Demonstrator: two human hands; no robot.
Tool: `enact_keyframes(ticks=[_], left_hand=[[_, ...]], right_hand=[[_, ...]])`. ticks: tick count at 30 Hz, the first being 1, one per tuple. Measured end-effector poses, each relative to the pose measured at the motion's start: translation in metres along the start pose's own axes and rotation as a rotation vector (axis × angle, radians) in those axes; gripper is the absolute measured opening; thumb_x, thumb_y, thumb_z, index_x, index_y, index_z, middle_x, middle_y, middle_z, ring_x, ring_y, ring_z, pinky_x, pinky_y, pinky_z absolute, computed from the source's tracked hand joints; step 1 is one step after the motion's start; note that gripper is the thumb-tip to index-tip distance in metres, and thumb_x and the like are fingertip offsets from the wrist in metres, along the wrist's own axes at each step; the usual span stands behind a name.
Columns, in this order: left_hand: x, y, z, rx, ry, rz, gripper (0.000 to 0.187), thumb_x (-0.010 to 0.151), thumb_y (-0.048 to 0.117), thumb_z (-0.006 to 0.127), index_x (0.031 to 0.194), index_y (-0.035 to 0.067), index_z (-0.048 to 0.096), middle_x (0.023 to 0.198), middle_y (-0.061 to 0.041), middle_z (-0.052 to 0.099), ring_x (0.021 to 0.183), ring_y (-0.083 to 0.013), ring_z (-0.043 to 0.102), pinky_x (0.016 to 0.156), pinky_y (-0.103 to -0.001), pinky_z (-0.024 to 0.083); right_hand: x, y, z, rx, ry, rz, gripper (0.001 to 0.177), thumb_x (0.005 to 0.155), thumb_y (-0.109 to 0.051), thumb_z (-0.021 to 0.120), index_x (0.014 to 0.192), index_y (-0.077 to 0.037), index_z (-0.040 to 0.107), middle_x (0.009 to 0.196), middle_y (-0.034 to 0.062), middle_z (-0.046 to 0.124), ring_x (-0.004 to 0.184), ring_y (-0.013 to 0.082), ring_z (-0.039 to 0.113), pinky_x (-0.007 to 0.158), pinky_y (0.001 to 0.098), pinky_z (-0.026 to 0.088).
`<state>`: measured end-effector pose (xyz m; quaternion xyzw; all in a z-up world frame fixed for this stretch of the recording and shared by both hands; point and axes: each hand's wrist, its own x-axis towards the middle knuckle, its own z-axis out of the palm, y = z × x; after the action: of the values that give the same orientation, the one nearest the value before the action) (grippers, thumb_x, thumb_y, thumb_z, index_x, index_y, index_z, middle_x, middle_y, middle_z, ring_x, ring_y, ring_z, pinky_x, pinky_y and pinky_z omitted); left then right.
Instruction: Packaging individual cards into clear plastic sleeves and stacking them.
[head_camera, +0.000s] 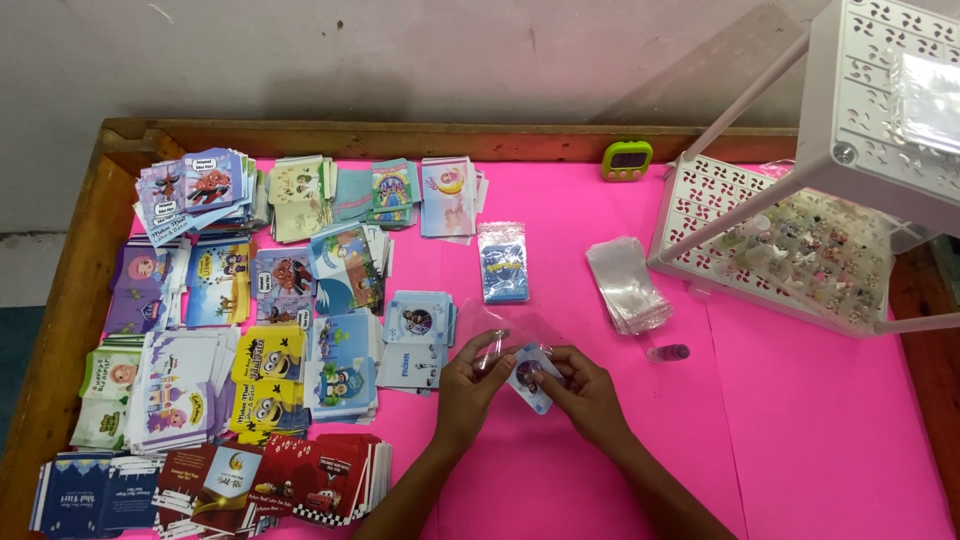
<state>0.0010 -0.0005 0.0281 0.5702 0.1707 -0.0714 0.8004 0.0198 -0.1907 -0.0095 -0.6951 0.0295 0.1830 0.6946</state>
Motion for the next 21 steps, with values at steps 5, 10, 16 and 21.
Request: enact_keyframes(ticks=[5,10,16,21], left_hand=[[-0.002,0.003,0.002,0.115,0.006,-0.001,0.044,0.088,0.021,0.073,0.131,0.011,0.068,0.110,-0.011,0.082,0.093,-0.0179,0.079,0.075,-0.028,0.064],[0.004,-0.002,-0.004,0.087,0.108,0.049,0.037,0.090,0.019,0.073,0.126,0.011,0.070,0.102,-0.015,0.084,0.090,-0.0197,0.081,0.069,-0.027,0.064],[0.000,-0.002,-0.001,0.162,0.135,-0.027,0.041,0.091,0.025,0.074,0.130,0.014,0.072,0.062,0.001,0.065,0.046,-0.0041,0.029,0.043,-0.024,0.028],[-0.001,-0.010,0.004,0.218,0.056,-0.010,0.032,0.089,0.026,0.074,0.116,0.009,0.074,0.093,-0.004,0.081,0.084,-0.0135,0.075,0.071,-0.028,0.060]], right_hand=[[-0.001,-0.009,-0.001,-0.005,-0.009,-0.002,0.037,0.088,-0.012,0.075,0.124,-0.006,0.066,0.100,0.0145,0.083,0.085,0.0196,0.078,0.070,0.0296,0.061],[0.000,-0.014,0.002,0.103,0.005,0.061,0.038,0.089,-0.009,0.073,0.126,-0.003,0.064,0.103,0.0182,0.081,0.086,0.0227,0.076,0.072,0.0315,0.063],[-0.002,-0.016,0.006,0.109,0.025,0.077,0.033,0.088,-0.011,0.074,0.118,0.000,0.066,0.089,0.0175,0.079,0.083,0.0241,0.076,0.079,0.0324,0.062],[-0.001,-0.009,0.005,0.195,0.026,0.077,0.031,0.089,-0.003,0.073,0.118,0.003,0.066,0.096,0.0209,0.079,0.084,0.0250,0.075,0.082,0.0362,0.066]])
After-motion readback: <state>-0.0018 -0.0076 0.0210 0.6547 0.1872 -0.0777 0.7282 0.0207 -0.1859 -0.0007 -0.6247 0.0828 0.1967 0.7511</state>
